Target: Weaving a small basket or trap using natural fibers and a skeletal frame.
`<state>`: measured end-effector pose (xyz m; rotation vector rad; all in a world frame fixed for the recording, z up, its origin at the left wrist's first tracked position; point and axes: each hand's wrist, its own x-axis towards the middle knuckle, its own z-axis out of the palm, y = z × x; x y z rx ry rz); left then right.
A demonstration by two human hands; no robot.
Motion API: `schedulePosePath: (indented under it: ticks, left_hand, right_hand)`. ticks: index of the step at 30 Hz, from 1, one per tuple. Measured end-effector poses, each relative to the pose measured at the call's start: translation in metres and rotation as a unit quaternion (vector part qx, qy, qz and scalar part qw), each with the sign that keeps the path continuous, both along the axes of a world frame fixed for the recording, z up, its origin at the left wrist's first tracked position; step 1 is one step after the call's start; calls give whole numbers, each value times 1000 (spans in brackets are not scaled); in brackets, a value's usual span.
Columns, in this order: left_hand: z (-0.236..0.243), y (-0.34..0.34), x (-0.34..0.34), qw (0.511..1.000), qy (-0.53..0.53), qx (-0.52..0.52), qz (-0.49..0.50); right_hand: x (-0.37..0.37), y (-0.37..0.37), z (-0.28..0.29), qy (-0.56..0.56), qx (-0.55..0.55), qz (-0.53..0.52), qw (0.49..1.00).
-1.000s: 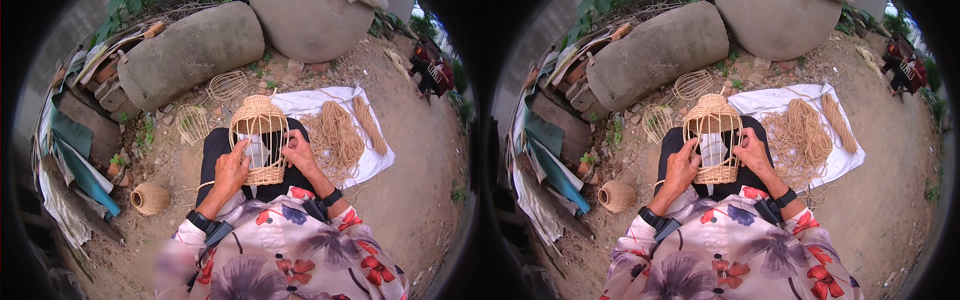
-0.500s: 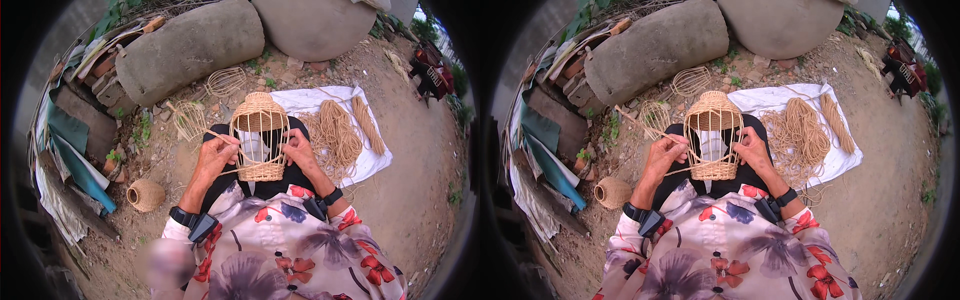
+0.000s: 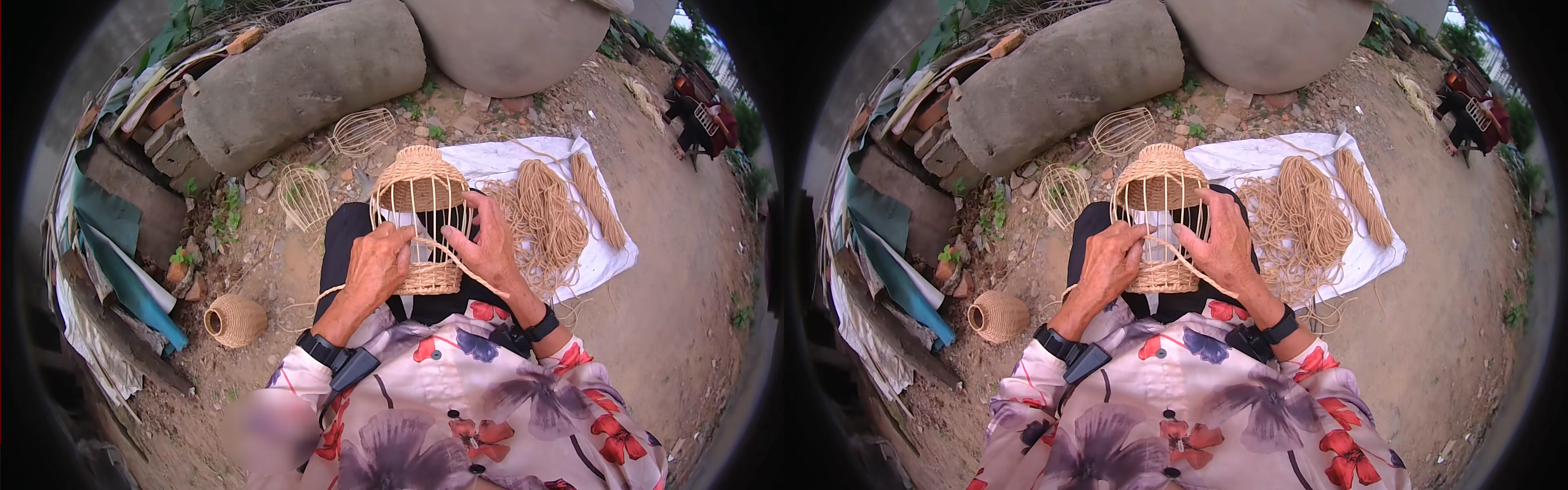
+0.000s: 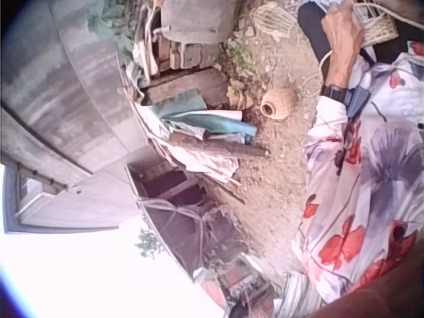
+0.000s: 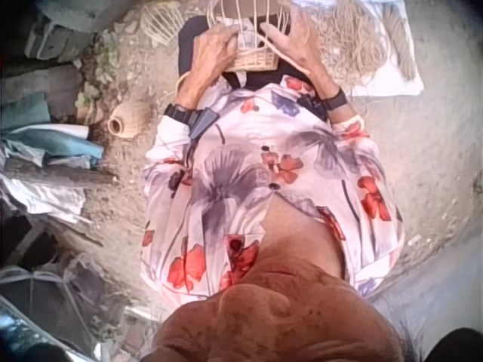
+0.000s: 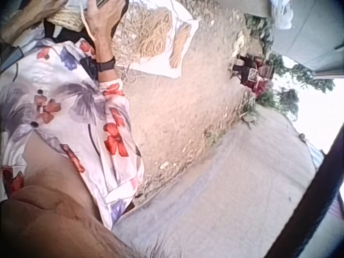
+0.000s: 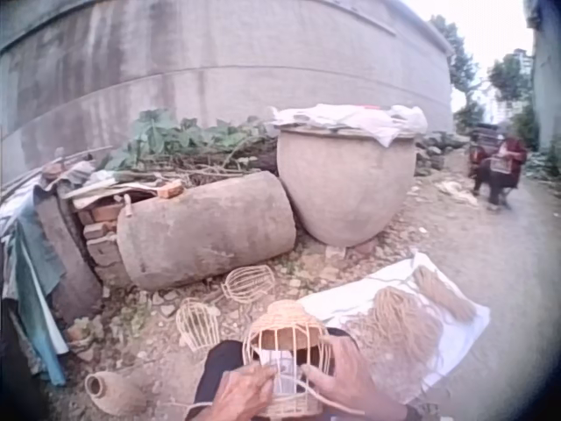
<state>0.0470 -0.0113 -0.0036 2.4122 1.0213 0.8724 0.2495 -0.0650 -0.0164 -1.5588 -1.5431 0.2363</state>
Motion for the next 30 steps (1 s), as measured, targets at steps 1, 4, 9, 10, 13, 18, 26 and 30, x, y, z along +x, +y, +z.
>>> schedulePosePath:
  ticks: [1,4,9,10,13,18,26,30]
  left_hand:
    - [6,-2,3,1000,24,11,-8]
    - [4,-7,9,999,47,26,-7]
    - [11,-8,-4,995,-28,-97,-24]
    - [6,-7,-11,970,-66,-233,-12]
    - [-7,-11,-22,873,-275,-401,-18]
    - [-8,-16,-34,684,-434,-572,-128]
    - [-9,-8,-72,739,-396,-541,-64]
    - [-18,-6,-73,769,-375,-517,6]
  right_hand:
    - [-1,1,-1,0,0,-1,1000]
    - [-4,3,-2,-45,-27,-31,998]
    - [-9,12,-3,-4,-55,-40,998]
    - [-8,13,-2,7,-58,-33,998]
    - [-9,17,0,36,-80,-29,996]
    - [-8,19,-6,27,-63,-31,997]
    - [-19,18,7,-6,-126,-76,989]
    - [-20,23,6,-20,-132,-77,988]
